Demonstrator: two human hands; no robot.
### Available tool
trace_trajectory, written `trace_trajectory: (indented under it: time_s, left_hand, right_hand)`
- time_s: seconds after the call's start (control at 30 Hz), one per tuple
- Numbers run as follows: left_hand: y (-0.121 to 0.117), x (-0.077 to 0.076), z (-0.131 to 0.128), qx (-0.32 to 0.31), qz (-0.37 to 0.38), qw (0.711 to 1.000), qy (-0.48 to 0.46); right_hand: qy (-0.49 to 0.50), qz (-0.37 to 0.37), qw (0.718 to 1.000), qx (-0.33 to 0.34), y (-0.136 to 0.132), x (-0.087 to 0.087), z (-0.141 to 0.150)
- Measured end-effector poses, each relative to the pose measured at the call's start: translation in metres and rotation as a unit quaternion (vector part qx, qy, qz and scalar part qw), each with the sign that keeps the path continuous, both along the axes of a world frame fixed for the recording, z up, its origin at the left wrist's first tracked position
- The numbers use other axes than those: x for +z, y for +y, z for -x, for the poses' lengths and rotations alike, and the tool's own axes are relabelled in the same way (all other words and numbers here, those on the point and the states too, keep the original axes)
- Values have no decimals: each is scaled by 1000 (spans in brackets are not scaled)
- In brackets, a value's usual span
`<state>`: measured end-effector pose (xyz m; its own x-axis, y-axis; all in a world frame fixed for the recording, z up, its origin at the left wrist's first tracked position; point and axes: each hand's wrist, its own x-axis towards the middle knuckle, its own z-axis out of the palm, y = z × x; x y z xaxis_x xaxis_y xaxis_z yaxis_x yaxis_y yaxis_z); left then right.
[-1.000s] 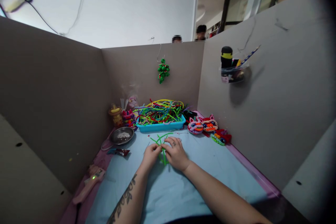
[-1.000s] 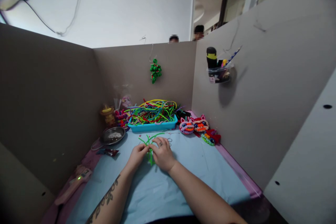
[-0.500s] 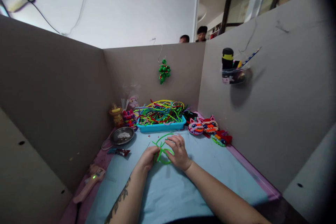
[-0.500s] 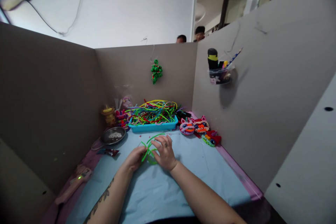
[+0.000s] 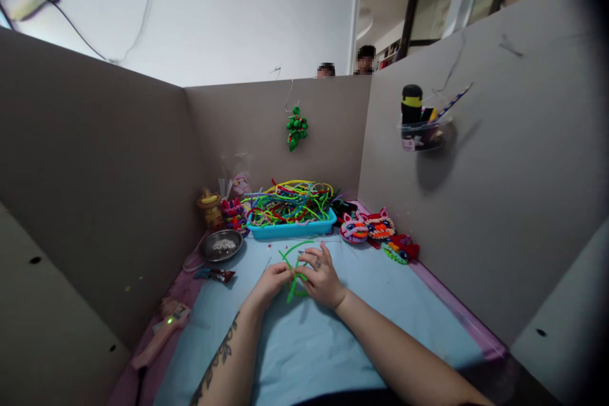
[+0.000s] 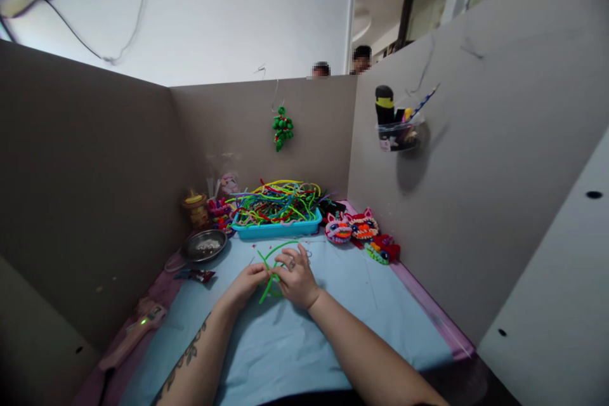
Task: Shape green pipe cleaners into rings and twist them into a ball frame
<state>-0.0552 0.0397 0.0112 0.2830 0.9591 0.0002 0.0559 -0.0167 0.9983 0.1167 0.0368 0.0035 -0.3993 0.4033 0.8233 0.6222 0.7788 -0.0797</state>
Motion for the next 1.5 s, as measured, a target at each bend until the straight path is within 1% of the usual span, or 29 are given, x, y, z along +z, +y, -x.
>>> trace_trajectory:
  time_s: [0.2,0.27,0.33,0.37,0.4,0.47,0.57,0.63,0.67,0.7,0.73,0.77,0.8,0.83,0.9,0.97,1.03,1.1,1.13,1.23,1.3,1.37,1.43,1.5]
  left_hand:
    - [4,-4,-1,-1,-68,997,46]
    - [5,-6,-3,7,-100,992,74]
    - [5,-8,-5,34,-151,980,123]
    - [4,-8,-6,49,-185,969,154]
    - [3,-8,-7,61,-223,955,187]
    - [-1,-7,-9,73,-301,915,257]
    - [-7,-2,-9,71,-400,838,365]
    - [-10,3,-9,56,-446,788,420]
    - [-12,5,-9,43,-464,769,438]
    - [-13,7,-9,30,-477,756,447]
    - [-14,8,-9,19,-486,750,449]
    - [-14,9,-9,12,-490,751,443]
    - [-14,9,-8,10,-488,759,432]
    - [-13,8,-8,14,-480,773,415]
    - [-11,5,-7,37,-448,815,366]
    - [-6,1,-5,71,-397,862,305]
    - [-2,-2,-3,89,-343,896,268]
    - [0,-4,-3,92,-311,912,251]
    - [0,-4,-3,91,-303,916,246]
    - [-1,-4,-5,92,-284,926,231]
    - [-1,-3,-7,96,-257,937,216]
    - [-1,-3,-8,94,-207,955,192]
    - [0,-3,-9,89,-154,971,161]
    - [1,-3,-9,90,-125,979,134]
  right_hand:
    - [4,23,1000,-18,1,-1,3]
    - [-4,37,999,-20,2,-1,3]
    - [-7,62,998,-26,2,0,4]
    - [-3,79,996,-30,3,-1,5]
    - [5,98,994,-36,4,-1,6]
    - [26,139,989,-45,6,-2,7]
    - [46,200,977,-50,13,-5,10]
    - [42,235,969,-58,19,-5,11]
    - [34,247,966,-65,22,-4,11]
    - [24,255,964,-73,25,-3,10]
    - [13,262,962,-82,27,0,10]
    - [5,270,959,-90,28,4,9]
    - [0,283,955,-92,29,7,8]
    - [3,300,950,-89,30,11,7]
    - [32,344,936,-64,30,17,5]
    - [82,390,917,-24,28,19,4]
    - [125,429,894,10,27,17,4]
    - [151,453,878,26,27,14,5]
    - [158,457,875,30,27,12,6]
    - [165,454,875,36,26,8,8]
    - [156,443,882,35,24,7,9]
    - [141,412,900,25,23,7,9]
    - [129,366,921,25,23,6,10]
    - [126,331,934,38,23,5,10]
